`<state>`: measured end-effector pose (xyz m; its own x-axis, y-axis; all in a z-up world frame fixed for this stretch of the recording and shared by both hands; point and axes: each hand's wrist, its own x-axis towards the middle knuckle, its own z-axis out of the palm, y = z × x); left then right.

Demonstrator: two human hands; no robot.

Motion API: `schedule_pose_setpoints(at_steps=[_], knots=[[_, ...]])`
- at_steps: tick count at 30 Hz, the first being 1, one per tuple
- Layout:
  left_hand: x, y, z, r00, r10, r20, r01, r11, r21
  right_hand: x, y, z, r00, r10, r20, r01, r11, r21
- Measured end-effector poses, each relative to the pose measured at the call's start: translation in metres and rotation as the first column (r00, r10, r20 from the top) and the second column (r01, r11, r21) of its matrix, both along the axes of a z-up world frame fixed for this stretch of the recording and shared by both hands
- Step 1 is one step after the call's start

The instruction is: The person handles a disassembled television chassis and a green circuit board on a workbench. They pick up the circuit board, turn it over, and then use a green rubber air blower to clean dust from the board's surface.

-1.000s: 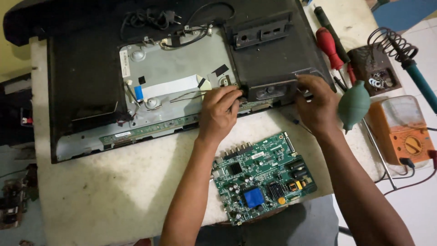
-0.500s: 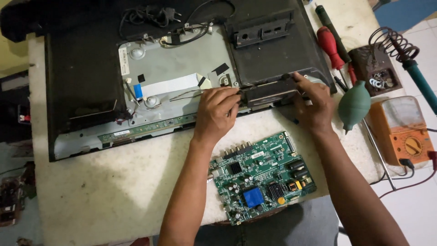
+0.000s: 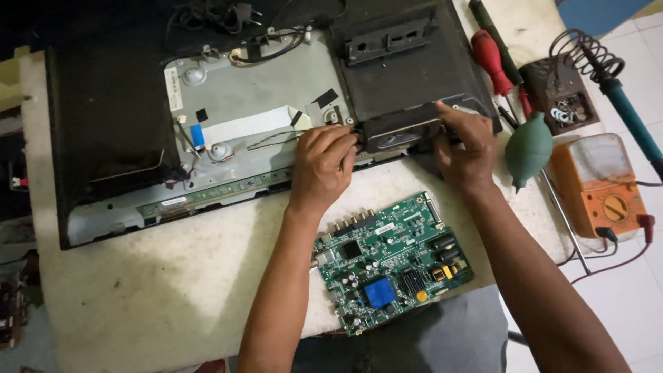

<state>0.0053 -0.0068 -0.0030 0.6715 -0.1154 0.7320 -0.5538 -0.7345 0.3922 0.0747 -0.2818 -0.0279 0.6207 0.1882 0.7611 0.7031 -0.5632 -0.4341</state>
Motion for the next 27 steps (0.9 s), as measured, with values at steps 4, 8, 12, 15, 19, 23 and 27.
schedule_pose_setpoints(at_steps=[4,8,12,15,19,23,27], knots=[[0.004,-0.001,-0.015,0.999,0.022,0.023,-0.022,1.000,0.006,-0.005,0.000,0.009,0.997,0.074,-0.027,-0.073,0.996,0.047],[0.000,-0.004,-0.005,0.999,0.010,-0.033,-0.011,0.999,-0.036,-0.006,0.002,0.005,1.000,0.012,0.018,-0.013,0.999,0.037],[0.000,-0.006,-0.011,0.995,0.043,-0.086,-0.048,0.997,-0.057,-0.009,0.004,0.012,0.998,-0.060,0.021,0.059,0.998,0.021],[0.005,-0.003,-0.014,0.998,0.044,-0.042,-0.047,0.997,-0.062,-0.006,0.000,0.008,0.995,-0.098,0.032,0.099,0.993,-0.065],[0.001,-0.005,-0.006,0.998,0.039,-0.051,-0.043,0.997,-0.064,0.000,-0.001,0.007,0.997,-0.070,0.040,0.074,0.994,-0.085],[0.001,-0.004,-0.009,0.998,0.047,-0.050,-0.050,0.997,-0.066,0.004,-0.008,-0.011,0.995,-0.097,-0.009,0.096,0.992,-0.086],[0.001,-0.004,-0.011,0.998,0.039,-0.044,-0.042,0.997,-0.068,-0.002,-0.003,0.006,0.999,-0.042,-0.016,0.042,0.999,-0.032]])
